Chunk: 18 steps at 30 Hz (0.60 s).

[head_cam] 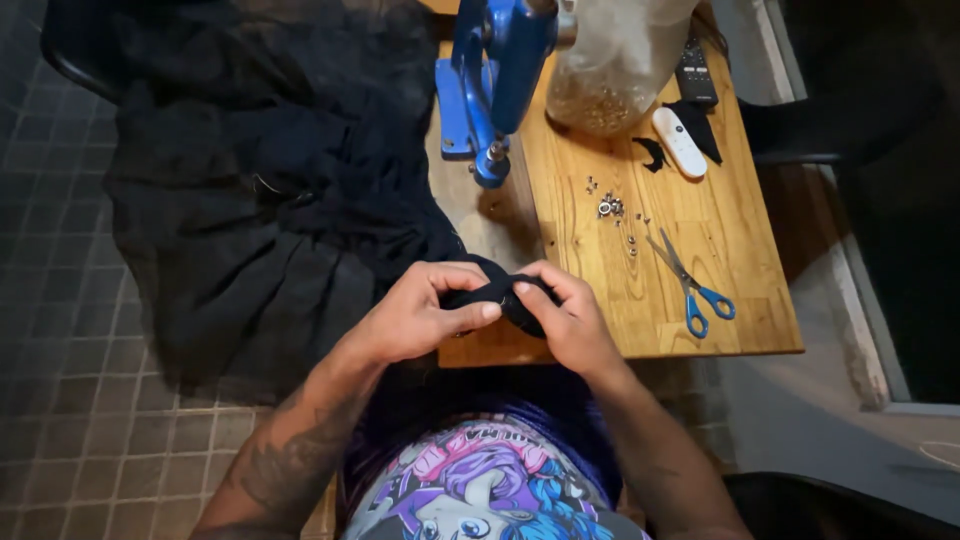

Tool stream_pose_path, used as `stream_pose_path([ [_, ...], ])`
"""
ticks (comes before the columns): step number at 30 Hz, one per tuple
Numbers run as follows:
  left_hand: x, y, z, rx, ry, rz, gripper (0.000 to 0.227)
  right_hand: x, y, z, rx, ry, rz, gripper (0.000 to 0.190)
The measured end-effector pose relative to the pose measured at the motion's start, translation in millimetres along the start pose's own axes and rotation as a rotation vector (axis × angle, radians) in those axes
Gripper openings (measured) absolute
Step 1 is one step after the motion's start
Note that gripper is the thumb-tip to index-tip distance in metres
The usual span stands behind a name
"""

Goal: Attaching metal grommets to a black fabric piece using a manual hand press and scissors

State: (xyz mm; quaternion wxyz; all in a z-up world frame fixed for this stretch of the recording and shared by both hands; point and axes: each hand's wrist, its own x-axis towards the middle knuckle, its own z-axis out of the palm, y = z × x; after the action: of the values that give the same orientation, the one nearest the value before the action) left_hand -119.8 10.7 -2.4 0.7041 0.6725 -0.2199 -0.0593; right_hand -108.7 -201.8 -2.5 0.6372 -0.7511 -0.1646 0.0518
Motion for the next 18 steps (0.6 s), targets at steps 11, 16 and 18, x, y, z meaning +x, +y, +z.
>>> stream_pose_path([
  [11, -6, -19, 5, -0.311, 0.208, -0.343, 0.016, 2, -14, 6, -0.385, 0.194, -0.302, 0.015],
  [16, -8, -29, 2, -0.272, 0.157, -0.271, 0.016, -11, -36, 4, -0.448, 0.293, -0.524, 0.016],
  [18, -7, -25, 1, -0.228, 0.118, -0.228, 0.015, -15, -44, 9, -0.378, 0.236, -0.559, 0.011],
])
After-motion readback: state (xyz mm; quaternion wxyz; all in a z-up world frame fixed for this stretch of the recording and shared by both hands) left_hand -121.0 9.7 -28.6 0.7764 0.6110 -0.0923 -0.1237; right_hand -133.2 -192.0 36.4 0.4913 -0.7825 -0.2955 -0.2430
